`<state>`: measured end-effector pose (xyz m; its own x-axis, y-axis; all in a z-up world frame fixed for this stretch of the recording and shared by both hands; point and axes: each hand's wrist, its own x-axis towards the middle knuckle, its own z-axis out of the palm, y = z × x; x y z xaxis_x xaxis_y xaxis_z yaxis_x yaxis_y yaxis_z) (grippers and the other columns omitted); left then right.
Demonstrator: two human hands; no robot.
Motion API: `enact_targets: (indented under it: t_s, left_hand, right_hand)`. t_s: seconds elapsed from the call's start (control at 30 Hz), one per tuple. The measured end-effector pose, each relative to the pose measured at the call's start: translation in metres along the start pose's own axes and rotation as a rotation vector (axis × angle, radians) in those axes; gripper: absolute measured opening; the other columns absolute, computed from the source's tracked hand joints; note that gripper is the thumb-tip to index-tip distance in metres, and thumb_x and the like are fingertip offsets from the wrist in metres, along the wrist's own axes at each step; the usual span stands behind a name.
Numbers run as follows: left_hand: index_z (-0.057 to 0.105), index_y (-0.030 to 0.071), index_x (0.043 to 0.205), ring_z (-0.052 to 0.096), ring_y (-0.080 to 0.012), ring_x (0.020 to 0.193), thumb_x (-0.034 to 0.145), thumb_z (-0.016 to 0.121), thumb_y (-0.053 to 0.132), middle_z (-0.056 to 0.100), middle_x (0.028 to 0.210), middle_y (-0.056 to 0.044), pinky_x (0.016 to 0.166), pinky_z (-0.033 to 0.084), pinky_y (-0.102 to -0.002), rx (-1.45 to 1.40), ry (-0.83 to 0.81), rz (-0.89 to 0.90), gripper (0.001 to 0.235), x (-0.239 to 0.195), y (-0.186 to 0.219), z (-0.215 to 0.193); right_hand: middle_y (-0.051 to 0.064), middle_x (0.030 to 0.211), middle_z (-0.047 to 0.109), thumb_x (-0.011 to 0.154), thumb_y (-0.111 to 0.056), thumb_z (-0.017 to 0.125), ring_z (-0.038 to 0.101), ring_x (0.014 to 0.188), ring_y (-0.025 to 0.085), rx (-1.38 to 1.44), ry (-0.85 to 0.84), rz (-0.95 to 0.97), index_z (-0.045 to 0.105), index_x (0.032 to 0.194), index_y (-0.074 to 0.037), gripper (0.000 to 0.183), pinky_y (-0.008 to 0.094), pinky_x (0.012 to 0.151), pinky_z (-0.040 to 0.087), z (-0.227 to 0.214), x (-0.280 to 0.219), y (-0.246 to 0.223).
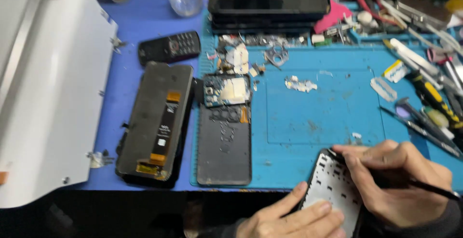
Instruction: Cleaning and scraping residue from a smartphone frame to prepare for a new screen installation.
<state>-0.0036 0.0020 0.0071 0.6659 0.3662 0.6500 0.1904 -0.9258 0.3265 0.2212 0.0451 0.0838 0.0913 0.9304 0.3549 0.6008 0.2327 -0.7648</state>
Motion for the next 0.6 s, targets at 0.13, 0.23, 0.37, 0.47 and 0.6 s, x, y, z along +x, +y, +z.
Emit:
enact_targets:
  t_s: [0.13, 0.23, 0.37, 0.47, 0.6]
  left_hand:
    - [0.068, 0.005, 0.124, 0.07, -0.0277, 0.125, 0.104, 0.07, 0.011, 0.07, 0.131, -0.013, 0.11, 0.058, -0.055, -0.034, 0.053, -0.054, 0.02, 0.031, -0.004, -0.017]
    - [0.07, 0.005, 0.116, 0.071, -0.0278, 0.123, 0.098, 0.071, 0.012, 0.072, 0.126, -0.014, 0.107, 0.059, -0.056, -0.061, 0.029, -0.092, 0.019, 0.041, -0.007, -0.028]
    - [0.071, 0.003, 0.116, 0.07, -0.0281, 0.125, 0.1, 0.07, 0.011, 0.07, 0.128, -0.015, 0.109, 0.059, -0.056, -0.098, 0.015, -0.099, 0.018, 0.042, -0.007, -0.029]
    - [0.071, 0.002, 0.117, 0.069, -0.0292, 0.125, 0.1, 0.07, 0.01, 0.069, 0.128, -0.017, 0.11, 0.058, -0.057, -0.109, 0.01, -0.107, 0.019, 0.042, -0.007, -0.029]
    - [0.07, 0.001, 0.118, 0.067, -0.0287, 0.127, 0.102, 0.07, 0.009, 0.068, 0.13, -0.016, 0.111, 0.057, -0.057, -0.106, 0.008, -0.112, 0.018, 0.04, -0.006, -0.027]
  right_hand:
    - [0.02, 0.089, 0.071, 0.088, 0.011, 0.072, 0.077, 0.096, 0.029, 0.046, -0.081, -0.006, 0.045, 0.083, -0.001, 0.029, 0.041, 0.086, 0.066, 0.0, 0.004, 0.001]
    - [0.019, 0.089, 0.069, 0.094, 0.011, 0.072, 0.077, 0.097, 0.029, 0.088, -0.155, -0.083, 0.046, 0.089, 0.0, 0.029, 0.042, 0.092, 0.066, -0.002, -0.003, 0.015]
    - [0.021, 0.088, 0.067, 0.102, 0.013, 0.071, 0.076, 0.1, 0.03, 0.028, -0.092, -0.082, 0.042, 0.096, 0.0, 0.032, 0.043, 0.096, 0.066, 0.003, -0.009, 0.015]
    - [0.017, 0.081, 0.063, 0.102, 0.014, 0.067, 0.076, 0.099, 0.03, 0.037, -0.105, -0.098, 0.04, 0.097, 0.0, 0.031, 0.045, 0.095, 0.066, 0.003, -0.011, 0.016]
    - [0.017, 0.086, 0.065, 0.104, 0.013, 0.069, 0.076, 0.1, 0.029, 0.1, -0.119, -0.037, 0.041, 0.098, -0.001, 0.032, 0.045, 0.099, 0.066, 0.0, -0.011, 0.02]
